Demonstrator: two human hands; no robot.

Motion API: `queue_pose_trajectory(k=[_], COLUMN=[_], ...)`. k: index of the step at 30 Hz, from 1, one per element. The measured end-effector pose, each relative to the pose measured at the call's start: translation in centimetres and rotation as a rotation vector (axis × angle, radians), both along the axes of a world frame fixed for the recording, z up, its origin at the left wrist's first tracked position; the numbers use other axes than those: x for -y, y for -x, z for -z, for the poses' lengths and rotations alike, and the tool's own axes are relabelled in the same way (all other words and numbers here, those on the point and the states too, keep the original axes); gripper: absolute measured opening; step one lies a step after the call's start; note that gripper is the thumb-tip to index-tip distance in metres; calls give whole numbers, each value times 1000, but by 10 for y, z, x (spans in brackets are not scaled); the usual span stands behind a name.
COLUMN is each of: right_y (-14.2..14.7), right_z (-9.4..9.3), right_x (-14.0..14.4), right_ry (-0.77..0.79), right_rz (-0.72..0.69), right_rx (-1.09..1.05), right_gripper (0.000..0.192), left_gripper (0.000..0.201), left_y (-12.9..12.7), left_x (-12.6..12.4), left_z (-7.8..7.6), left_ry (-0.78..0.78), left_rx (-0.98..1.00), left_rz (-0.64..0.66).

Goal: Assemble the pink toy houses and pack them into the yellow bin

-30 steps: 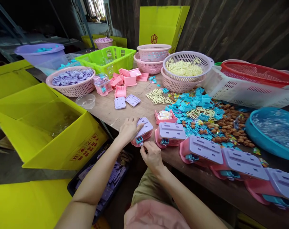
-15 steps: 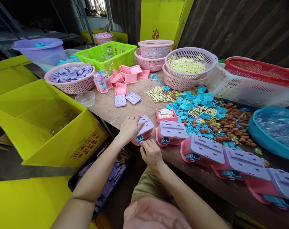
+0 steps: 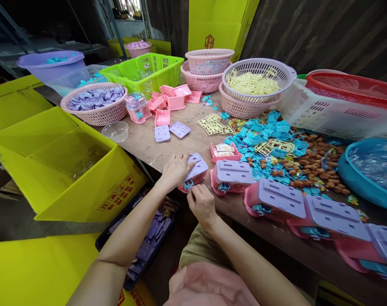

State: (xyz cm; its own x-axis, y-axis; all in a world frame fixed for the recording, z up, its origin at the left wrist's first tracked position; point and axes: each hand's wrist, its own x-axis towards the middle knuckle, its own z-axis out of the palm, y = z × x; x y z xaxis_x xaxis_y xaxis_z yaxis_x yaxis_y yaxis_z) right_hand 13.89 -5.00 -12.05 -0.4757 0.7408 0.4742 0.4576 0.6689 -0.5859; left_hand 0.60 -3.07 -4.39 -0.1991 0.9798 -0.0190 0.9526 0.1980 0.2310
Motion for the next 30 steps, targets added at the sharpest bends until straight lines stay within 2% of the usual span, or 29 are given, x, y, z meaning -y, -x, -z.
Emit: queue_pose_trajectory(k=[5, 9, 14, 17, 20, 22, 24, 26, 28, 30], right_y=[2, -1, -31, -66, -100, -114, -120, -118, -111, -102], right_z=[-3, -15, -50, -79, -104, -114, -117, -114, -109, -105], right_x=[-2, -3, -9, -21, -48, -72, -95, -114, -126, -128], right_ry=[82, 140, 157, 136, 59, 15, 28, 77, 114, 123], right_rz=[16, -21, -181, -176, -31, 17, -33, -154, -254, -287], right_rx=[24, 88, 179, 199, 347, 469, 550, 632, 701, 720], right_gripper=[21, 19, 12, 13, 22, 39, 67, 87, 92, 90], left_gripper=[41, 42, 44, 50, 62, 73, 83, 84, 81, 78], left_y=[3, 3, 7, 5, -4, -11, -16, -17, -15, -13], left_x=[-3, -1, -2, 0, 5, 7, 8, 6, 2, -2], left_z=[2, 3, 2, -3, -10, -15, -18, -20, -22, -22], left_ry=[9, 0, -2, -12, 5, 70, 145, 181, 189, 188], left_rx=[12, -29, -43, -101, -157, -160, -161, -156, -149, -153], left_rz=[9, 29, 62, 64, 113, 158, 163, 157, 169, 179])
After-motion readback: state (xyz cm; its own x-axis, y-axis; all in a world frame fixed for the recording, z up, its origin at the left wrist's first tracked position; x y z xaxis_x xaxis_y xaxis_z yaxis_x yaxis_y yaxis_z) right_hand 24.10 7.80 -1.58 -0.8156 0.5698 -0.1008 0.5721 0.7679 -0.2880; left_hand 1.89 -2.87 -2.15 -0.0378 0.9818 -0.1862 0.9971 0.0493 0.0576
